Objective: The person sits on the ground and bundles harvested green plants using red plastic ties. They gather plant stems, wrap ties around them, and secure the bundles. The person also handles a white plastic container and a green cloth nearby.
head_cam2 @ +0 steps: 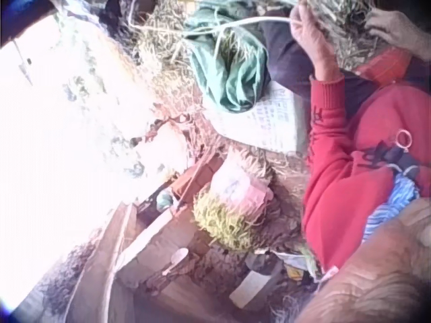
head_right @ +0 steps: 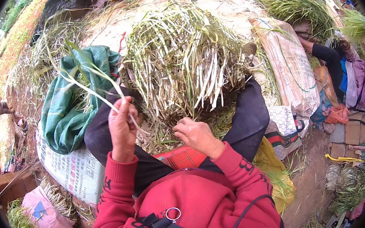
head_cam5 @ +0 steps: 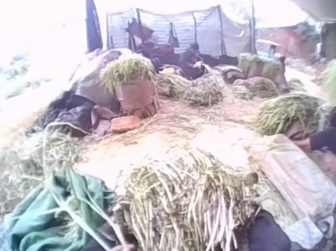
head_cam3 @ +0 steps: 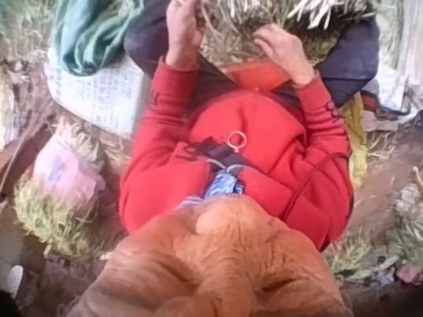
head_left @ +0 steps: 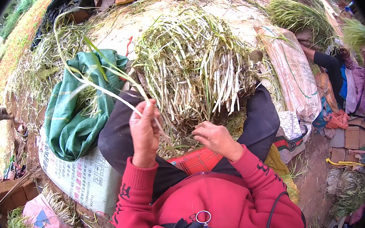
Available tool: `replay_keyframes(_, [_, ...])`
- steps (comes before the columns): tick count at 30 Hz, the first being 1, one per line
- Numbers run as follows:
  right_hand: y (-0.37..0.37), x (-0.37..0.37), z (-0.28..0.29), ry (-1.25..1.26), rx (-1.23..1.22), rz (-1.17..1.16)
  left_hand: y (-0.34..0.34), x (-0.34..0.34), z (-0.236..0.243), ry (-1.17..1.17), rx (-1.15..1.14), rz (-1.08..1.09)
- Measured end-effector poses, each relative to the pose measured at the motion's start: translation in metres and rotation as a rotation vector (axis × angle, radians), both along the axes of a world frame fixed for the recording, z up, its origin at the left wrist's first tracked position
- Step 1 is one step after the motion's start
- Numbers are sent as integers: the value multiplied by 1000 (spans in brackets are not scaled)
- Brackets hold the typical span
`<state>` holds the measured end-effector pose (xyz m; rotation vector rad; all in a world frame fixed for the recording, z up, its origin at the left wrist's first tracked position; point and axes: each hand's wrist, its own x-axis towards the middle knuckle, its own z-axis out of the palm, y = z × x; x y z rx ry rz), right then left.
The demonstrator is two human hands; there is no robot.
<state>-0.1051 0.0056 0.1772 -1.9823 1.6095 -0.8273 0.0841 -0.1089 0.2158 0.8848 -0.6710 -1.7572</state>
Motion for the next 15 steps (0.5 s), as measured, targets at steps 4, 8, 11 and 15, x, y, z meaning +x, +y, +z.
replay_keyframes(4, [-27, -19, 56, -34, -257, -245, 49, -22, -34, -26, 137, -211])
replay_keyframes(8, [-35, -12, 41, 16, -276, -113, 67, -21, -37, -62, 185, -288])
replay_keyframes(11, [-35, 2, 24, -15, -216, -77, 73, -15, -33, -61, 212, -301])
replay_keyframes(15, [-39, 11, 14, -30, -211, -100, 80, -13, -35, -84, 249, -322])
